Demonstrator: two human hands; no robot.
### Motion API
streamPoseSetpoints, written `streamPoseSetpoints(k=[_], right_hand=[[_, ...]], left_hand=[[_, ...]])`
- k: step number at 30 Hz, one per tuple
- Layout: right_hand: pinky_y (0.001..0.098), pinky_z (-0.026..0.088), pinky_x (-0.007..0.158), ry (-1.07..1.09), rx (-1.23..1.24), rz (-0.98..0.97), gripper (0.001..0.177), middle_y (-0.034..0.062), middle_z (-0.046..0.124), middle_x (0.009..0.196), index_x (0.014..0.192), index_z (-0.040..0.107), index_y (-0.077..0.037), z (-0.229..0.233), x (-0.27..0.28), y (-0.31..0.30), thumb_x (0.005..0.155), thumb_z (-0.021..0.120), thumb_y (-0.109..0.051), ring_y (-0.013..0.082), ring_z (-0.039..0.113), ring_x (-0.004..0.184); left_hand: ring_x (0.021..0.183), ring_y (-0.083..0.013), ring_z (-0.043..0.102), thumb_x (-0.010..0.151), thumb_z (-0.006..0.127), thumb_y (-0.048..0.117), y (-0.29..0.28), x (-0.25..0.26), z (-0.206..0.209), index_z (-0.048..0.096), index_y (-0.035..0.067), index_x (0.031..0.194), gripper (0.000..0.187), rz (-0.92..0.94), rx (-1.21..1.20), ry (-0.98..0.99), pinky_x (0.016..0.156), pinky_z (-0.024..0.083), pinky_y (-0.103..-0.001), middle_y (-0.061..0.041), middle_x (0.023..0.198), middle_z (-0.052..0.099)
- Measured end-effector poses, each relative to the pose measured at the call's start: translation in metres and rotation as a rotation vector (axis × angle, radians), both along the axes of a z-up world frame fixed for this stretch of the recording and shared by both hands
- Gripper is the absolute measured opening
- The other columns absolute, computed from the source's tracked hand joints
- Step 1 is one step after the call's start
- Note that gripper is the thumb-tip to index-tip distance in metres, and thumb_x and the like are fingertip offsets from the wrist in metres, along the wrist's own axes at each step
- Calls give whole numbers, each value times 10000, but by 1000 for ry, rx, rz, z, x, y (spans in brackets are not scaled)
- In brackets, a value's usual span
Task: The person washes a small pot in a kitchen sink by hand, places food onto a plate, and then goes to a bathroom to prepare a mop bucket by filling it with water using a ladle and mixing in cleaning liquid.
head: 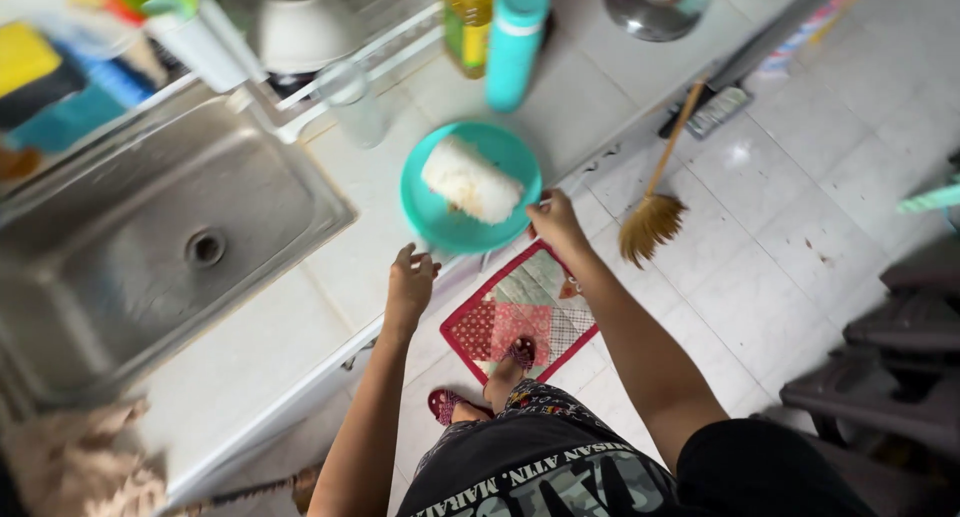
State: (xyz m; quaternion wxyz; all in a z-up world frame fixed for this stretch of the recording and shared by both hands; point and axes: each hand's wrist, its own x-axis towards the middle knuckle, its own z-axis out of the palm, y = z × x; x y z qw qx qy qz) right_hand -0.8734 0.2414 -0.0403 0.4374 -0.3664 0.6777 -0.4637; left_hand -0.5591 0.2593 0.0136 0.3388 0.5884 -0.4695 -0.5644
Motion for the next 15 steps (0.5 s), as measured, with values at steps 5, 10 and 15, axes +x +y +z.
streamPoseSetpoints(k=[5,10,15], right_hand=[[284,485,513,-176,-125,154,339,79,674,821,1327,530,38,4,-24,51,996,568,-24,120,595,566],[269,493,543,-202,-165,127,397,84,665,825,1411,499,25,38,-67,90,1016,527,-8,114,582,586],[303,529,503,-191,21,-170,469,83,651,803,1468,415,-10,97,-135,159,1001,458,-25,129,589,570]], left_hand=[[873,-229,706,980,598,65,-9,-47,-4,421,-128,1347,451,18,13,51,745,612,-330,-216,1153,658],[876,-248,707,951,594,3,13,-109,2,332,-117,1249,416,-61,-99,22,723,627,-344,-209,1168,544],[952,-254,712,975,575,5,28,-200,49,351,-96,1241,362,-308,-151,45,743,624,-347,-198,1180,543]])
